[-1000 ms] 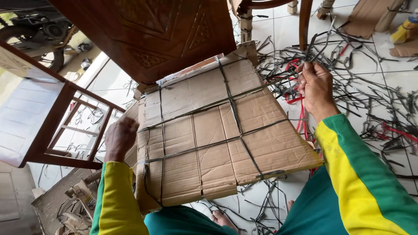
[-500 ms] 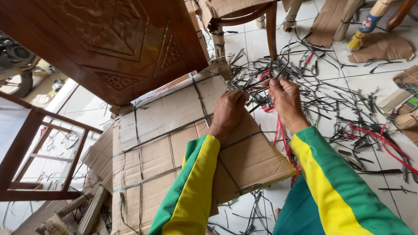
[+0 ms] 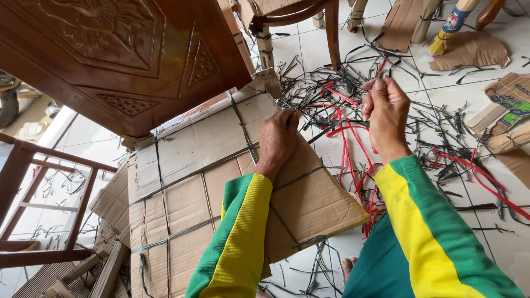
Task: Wrapping a wooden chair seat with cardboard and securing it with plastic ties.
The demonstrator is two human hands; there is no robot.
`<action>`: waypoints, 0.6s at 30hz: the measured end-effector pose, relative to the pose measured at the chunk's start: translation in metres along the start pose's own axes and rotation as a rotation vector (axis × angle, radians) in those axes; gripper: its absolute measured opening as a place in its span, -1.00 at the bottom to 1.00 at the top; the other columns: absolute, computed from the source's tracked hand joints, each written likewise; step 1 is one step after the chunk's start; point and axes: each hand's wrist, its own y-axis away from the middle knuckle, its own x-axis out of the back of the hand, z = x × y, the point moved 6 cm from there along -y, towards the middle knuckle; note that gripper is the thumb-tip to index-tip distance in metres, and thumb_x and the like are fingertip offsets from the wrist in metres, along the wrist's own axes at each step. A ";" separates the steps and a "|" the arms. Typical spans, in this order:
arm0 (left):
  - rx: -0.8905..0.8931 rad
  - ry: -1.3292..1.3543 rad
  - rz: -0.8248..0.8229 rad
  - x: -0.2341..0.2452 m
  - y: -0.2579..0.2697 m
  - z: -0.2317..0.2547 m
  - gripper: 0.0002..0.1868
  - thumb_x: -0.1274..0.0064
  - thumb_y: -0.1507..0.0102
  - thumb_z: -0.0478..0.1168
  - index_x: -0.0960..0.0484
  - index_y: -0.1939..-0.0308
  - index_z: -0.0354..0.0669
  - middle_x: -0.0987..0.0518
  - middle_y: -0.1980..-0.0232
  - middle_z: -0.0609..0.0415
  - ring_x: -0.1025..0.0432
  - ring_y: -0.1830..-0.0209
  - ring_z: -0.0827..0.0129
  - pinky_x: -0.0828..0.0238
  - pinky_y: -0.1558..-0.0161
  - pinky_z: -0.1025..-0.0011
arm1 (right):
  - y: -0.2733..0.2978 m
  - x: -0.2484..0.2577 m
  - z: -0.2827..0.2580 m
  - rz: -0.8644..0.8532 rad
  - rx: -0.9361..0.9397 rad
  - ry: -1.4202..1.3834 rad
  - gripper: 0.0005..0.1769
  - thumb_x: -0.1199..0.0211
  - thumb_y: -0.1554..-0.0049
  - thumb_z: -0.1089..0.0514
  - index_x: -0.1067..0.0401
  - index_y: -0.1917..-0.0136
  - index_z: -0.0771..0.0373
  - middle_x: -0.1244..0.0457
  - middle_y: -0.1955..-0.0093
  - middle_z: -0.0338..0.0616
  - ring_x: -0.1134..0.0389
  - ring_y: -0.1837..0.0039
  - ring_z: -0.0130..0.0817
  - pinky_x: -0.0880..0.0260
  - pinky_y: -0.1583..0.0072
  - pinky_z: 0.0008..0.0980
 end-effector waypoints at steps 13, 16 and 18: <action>-0.147 -0.138 -0.078 -0.009 0.008 0.014 -0.74 0.03 -0.38 0.04 -0.71 0.03 0.13 -0.70 0.16 0.10 -0.61 0.07 0.06 -0.59 0.01 0.08 | -0.002 -0.006 -0.057 0.092 0.131 -0.158 -0.72 0.07 -0.48 0.03 -0.35 -0.05 0.21 -0.07 0.42 -0.25 -0.18 0.32 -0.56 -0.26 0.28 -0.60; -0.386 -0.135 0.031 -0.004 0.016 0.031 -0.82 -0.08 -0.33 -0.15 -0.73 0.14 -0.12 -0.66 0.23 0.11 -0.52 0.41 0.23 -0.50 0.31 0.32 | -0.005 -0.021 -0.073 -0.064 0.153 -0.333 -0.79 -0.04 -0.44 -0.02 -0.33 -0.01 0.10 -0.10 0.36 -0.41 -0.11 0.31 -0.63 -0.14 0.28 -0.55; -0.380 -0.163 -0.060 -0.010 0.015 0.032 -0.79 -0.06 -0.31 -0.16 -0.74 0.07 -0.08 -0.69 0.15 0.17 -0.56 0.31 0.26 -0.53 0.26 0.35 | -0.007 -0.030 -0.075 -0.120 0.193 -0.290 -0.78 -0.04 -0.44 -0.02 -0.34 0.00 0.10 -0.14 0.32 -0.39 -0.15 0.30 -0.60 -0.23 0.28 -0.55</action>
